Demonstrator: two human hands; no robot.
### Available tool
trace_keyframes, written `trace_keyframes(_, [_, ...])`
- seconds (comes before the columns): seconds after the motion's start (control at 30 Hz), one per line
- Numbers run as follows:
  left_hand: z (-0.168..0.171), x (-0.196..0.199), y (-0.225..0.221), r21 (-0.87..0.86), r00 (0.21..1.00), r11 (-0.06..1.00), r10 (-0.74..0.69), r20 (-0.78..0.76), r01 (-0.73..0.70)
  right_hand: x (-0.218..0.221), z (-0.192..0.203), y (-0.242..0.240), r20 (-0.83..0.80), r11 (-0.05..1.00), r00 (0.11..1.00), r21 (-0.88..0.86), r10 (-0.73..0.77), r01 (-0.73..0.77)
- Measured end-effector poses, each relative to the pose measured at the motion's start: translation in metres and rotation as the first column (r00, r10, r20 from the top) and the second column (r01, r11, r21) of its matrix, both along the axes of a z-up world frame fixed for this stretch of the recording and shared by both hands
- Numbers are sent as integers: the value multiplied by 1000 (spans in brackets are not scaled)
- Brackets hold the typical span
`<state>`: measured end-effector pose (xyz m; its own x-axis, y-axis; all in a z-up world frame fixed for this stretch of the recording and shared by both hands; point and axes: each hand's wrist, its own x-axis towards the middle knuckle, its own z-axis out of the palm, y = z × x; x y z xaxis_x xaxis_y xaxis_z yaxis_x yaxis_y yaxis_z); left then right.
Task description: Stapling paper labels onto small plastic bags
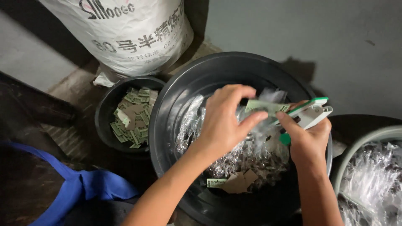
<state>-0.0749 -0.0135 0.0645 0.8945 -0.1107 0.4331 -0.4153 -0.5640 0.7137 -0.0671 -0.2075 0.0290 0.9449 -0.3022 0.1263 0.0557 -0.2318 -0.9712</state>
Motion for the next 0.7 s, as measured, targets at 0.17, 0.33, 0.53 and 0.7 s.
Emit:
trace_keyframes(0.17, [-17, 18, -8, -338, 909, 850, -329, 257, 403, -7, -2, 1, 79, 940, 980, 281, 180, -195])
trace_keyframes(0.33, [-24, 0, -1, -293, 912, 874, -317, 262, 388, -10, 13, 9, -55, 921, 985, 367, 163, -132])
trace_keyframes(0.53, [-39, -4, -1, -379, 971, 897, -238, 20, 228, 15, -24, -15, -39, 812, 965, 550, 259, -196])
trace_keyframes(0.7, [-50, -3, -9, -443, 936, 893, -224, -272, 85, 21, -20, -33, -260, 545, 961, 822, 96, 167])
